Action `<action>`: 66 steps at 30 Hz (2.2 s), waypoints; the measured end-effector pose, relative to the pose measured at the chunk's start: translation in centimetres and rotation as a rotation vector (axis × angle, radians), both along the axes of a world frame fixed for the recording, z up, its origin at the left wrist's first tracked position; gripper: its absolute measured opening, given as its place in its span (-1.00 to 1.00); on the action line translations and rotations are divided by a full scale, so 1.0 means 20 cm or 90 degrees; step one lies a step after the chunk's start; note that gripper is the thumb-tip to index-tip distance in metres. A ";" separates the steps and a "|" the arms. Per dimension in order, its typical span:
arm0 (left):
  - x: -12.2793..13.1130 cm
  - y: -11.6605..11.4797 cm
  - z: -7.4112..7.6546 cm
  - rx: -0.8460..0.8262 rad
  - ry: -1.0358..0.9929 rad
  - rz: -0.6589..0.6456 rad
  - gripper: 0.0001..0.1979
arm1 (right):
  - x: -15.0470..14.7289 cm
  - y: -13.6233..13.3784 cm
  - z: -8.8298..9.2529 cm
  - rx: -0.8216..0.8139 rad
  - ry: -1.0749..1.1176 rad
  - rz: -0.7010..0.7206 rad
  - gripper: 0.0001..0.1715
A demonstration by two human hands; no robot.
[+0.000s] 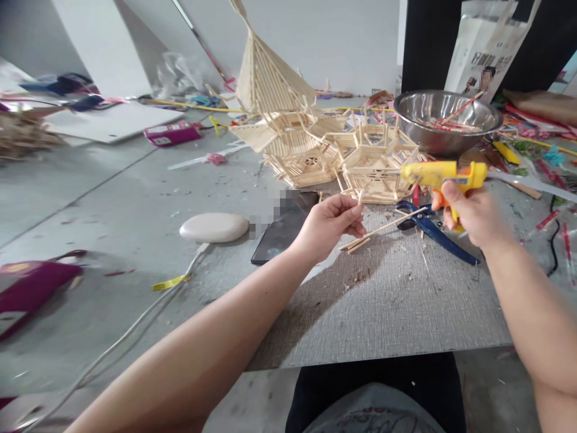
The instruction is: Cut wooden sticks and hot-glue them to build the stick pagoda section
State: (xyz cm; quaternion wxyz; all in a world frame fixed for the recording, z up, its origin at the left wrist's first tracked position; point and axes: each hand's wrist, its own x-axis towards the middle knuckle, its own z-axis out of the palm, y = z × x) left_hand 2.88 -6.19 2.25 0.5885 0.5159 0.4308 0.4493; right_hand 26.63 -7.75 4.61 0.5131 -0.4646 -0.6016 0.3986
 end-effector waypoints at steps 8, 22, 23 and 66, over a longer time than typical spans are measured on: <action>0.01 0.00 -0.03 -0.004 0.013 -0.016 -0.89 | 0.00 0.18 0.11 -0.046 -0.160 -0.144 -0.53; 0.00 0.02 -0.04 0.002 0.035 -0.030 -0.89 | -0.02 0.31 0.05 -0.007 -0.168 -0.102 -0.61; 0.00 0.02 -0.04 0.002 0.035 -0.030 -0.89 | -0.02 0.31 0.06 -0.009 -0.170 -0.105 -0.61; 0.00 0.02 -0.06 0.023 0.044 -0.044 -0.86 | 0.01 0.34 0.05 0.030 -0.244 -0.111 -0.51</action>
